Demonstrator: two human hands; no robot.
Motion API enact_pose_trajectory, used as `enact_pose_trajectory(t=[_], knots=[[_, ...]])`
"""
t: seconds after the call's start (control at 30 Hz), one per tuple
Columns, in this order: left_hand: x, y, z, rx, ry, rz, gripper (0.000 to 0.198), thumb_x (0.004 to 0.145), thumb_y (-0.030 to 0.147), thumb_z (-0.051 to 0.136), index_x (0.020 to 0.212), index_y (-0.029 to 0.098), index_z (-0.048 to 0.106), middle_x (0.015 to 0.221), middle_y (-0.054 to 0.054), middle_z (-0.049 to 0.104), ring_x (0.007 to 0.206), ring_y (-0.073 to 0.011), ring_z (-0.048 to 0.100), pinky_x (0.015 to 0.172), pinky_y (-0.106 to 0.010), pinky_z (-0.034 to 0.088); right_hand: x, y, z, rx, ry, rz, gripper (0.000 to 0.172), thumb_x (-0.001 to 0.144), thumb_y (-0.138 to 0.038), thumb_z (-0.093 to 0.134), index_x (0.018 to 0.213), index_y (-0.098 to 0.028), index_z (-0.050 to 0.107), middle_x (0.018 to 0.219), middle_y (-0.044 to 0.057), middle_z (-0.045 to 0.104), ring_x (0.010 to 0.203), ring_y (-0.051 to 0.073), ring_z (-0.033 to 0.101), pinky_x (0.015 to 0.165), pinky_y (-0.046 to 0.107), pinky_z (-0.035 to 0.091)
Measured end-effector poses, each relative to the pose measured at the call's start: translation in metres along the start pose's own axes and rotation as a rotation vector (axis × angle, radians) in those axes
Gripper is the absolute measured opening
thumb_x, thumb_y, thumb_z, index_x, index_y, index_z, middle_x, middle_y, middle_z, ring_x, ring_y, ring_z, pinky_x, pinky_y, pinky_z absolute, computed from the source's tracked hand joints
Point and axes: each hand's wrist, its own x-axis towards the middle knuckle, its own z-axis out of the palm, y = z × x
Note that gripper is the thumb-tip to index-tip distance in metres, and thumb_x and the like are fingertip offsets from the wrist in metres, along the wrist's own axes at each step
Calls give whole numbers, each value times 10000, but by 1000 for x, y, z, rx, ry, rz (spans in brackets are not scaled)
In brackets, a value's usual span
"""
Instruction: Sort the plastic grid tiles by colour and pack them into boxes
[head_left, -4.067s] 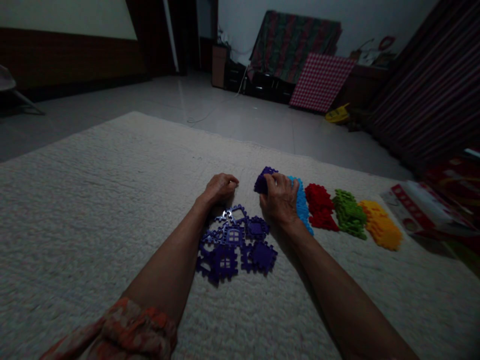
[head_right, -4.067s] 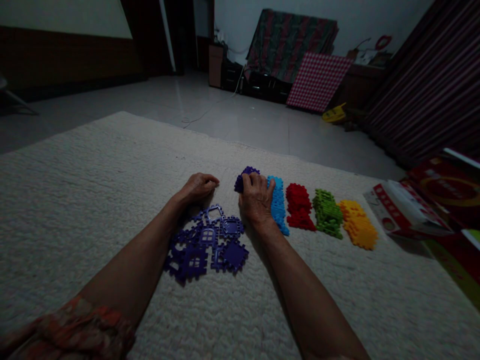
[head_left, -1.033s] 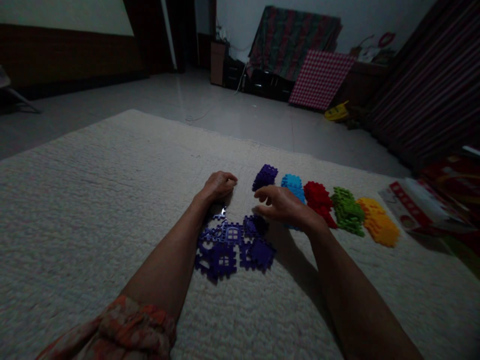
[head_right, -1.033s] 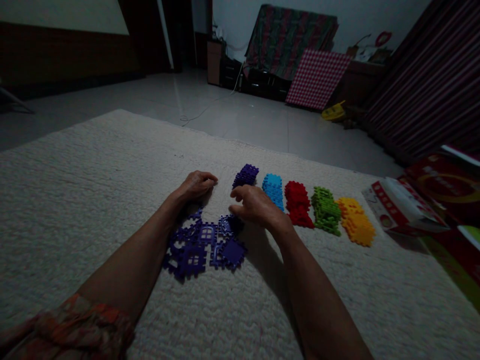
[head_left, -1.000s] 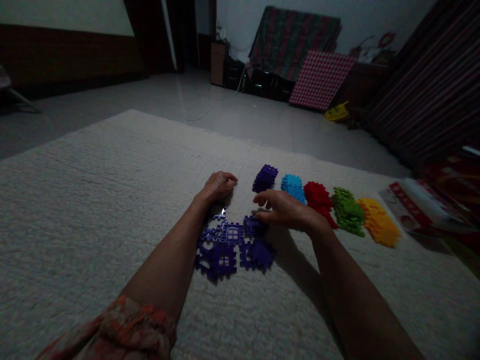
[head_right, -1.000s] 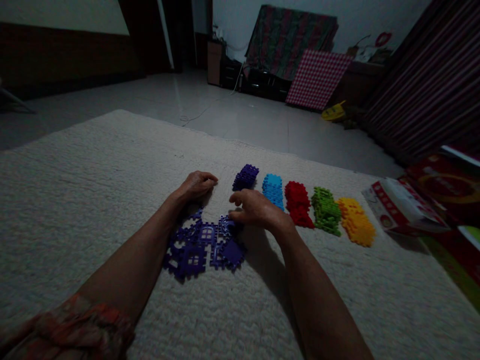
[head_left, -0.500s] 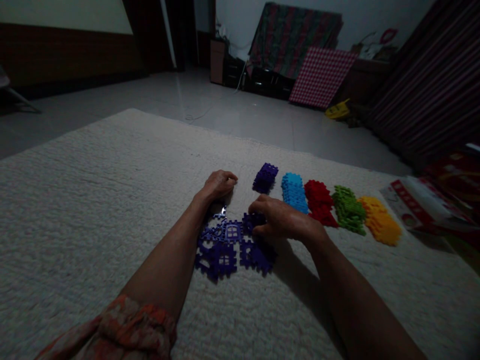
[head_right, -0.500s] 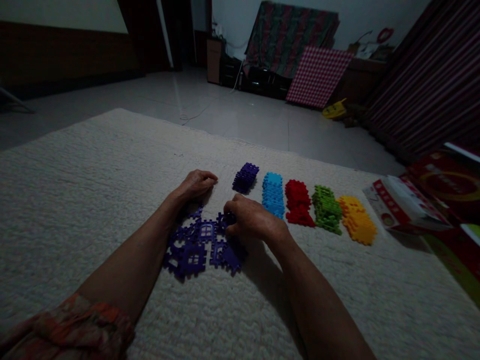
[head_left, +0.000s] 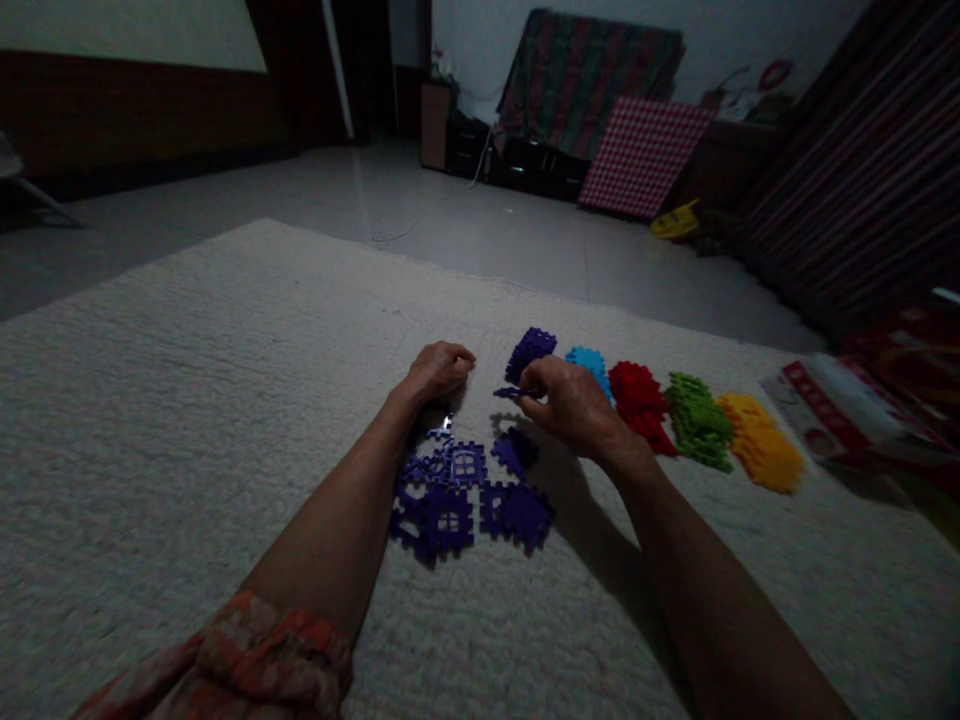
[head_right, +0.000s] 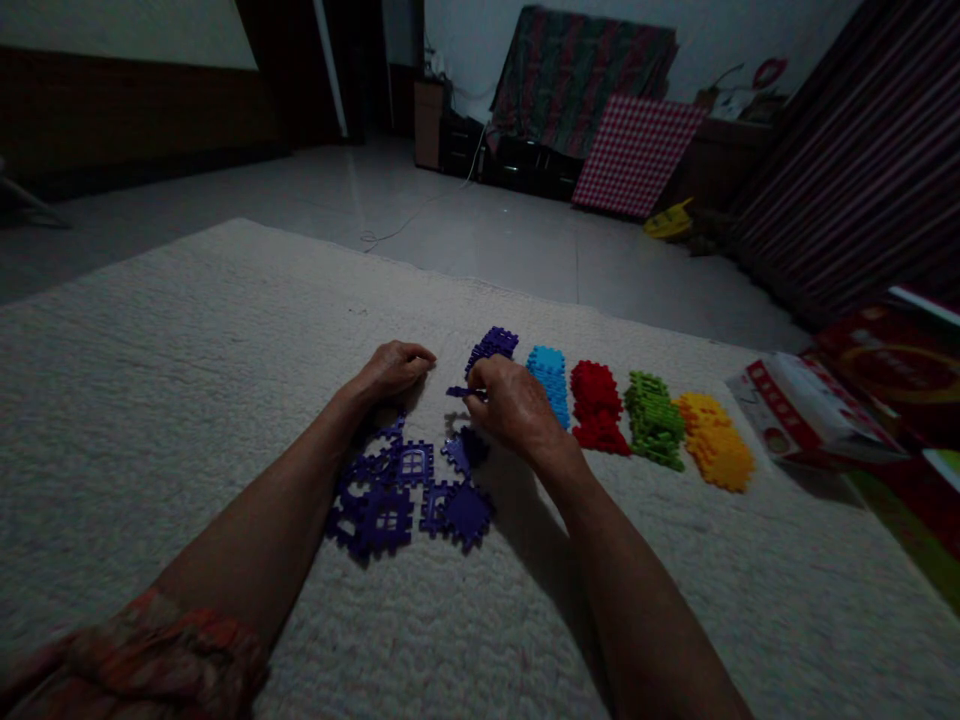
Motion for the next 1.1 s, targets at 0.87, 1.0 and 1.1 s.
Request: enact_pose_trajectory(t=[0.87,1.0,1.1], knots=[[-1,1,-1,9,-5,3,314,870,291,570,1077,204,789,892,-79,783,897,-212,699,852,-294,500,-10,-5,26,-153,-144,197,436,882,-531,655,1095,-155,599,1111,179,641,1008,300,646,823,374,493],[-1,1,-1,7,-3,-1,319,878,298,568,1093,204,784,898,-79,783,897,-211,701,843,-295,504,-9,-15,32,-176,-126,229,368,894,-487,631,1044,-153,595,1060,191,647,942,298,649,790,382,490],[-2,2,-2,4,-11,-11,333,885,306,560,1112,195,778,887,-77,782,882,-207,704,828,-290,507,-6,-11,34,-143,-98,175,357,862,-431,657,1071,-149,593,1053,167,637,930,282,638,794,367,488]])
